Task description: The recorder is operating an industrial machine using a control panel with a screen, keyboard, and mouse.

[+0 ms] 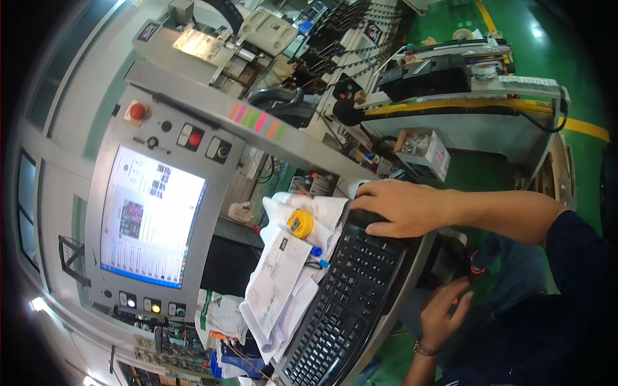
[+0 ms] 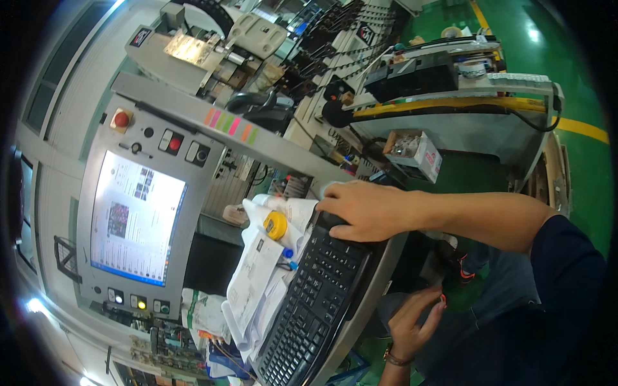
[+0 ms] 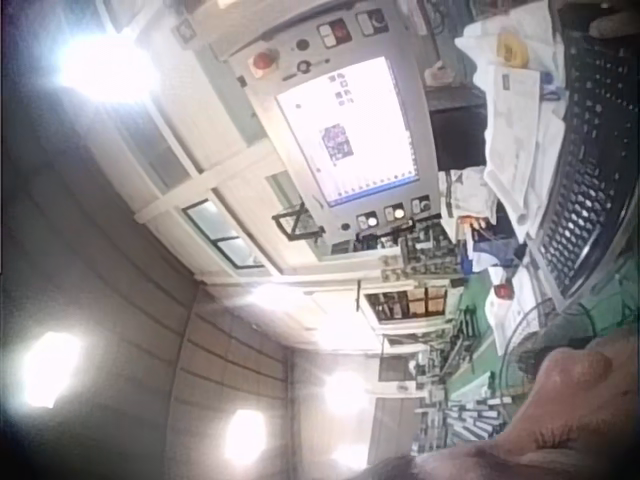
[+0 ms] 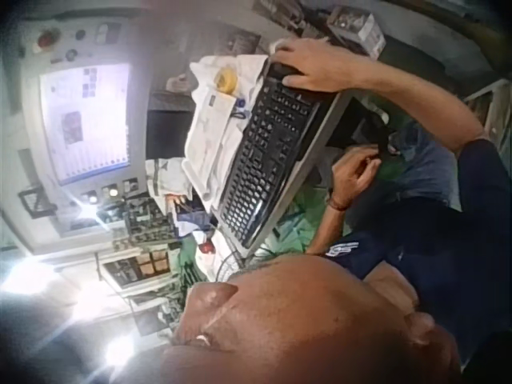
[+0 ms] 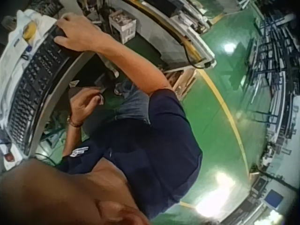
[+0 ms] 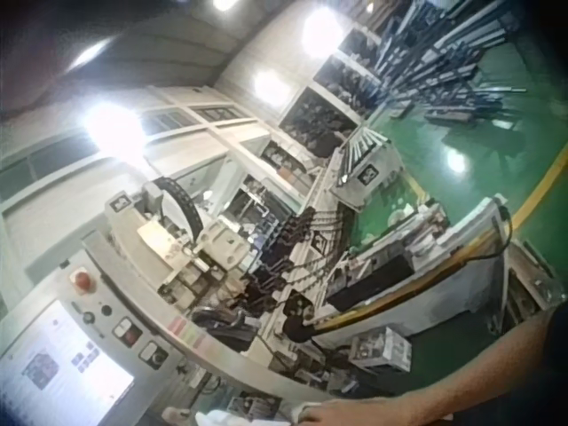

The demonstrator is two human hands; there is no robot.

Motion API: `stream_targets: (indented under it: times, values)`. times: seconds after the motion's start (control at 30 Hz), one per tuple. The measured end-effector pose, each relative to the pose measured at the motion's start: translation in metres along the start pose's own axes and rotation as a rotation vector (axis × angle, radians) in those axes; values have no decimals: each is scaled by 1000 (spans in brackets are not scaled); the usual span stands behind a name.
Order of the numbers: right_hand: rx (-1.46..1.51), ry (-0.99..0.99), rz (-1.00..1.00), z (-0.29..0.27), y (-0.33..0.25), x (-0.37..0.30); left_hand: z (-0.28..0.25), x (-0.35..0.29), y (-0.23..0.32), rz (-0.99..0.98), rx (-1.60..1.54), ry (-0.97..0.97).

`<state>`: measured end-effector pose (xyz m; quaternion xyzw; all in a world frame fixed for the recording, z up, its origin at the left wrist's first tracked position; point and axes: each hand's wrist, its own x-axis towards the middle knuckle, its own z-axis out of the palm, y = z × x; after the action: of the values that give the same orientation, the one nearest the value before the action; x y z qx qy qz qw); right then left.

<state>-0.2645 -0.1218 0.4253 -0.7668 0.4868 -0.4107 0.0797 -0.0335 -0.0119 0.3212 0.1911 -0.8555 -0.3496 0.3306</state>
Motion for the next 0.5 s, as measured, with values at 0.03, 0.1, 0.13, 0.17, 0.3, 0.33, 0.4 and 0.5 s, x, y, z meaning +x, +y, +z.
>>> stream_targets:
  times: [0.03,0.1,0.13,0.17,0.3,0.33,0.4,0.5]
  values:
    - [-3,2,-4,1,0,1,8,0,-14,-13,21,-22]
    - [-30,41,-16,5,1,2,18,-5,-45,-85,89,-72]
    - [-23,96,-55,6,2,1,20,-9,-60,-147,136,-100]
    - [-27,103,-54,8,3,2,20,-14,-77,-203,187,-140]
    - [-35,92,-38,11,6,0,1,-37,-143,-259,438,-71]
    - [-43,73,-30,12,6,1,-3,-44,-159,-386,470,-51]
    - [-50,74,-27,11,6,1,-12,-57,-193,-553,483,-56]
    - [-31,71,-29,9,6,1,-19,-77,-249,-678,465,-157]
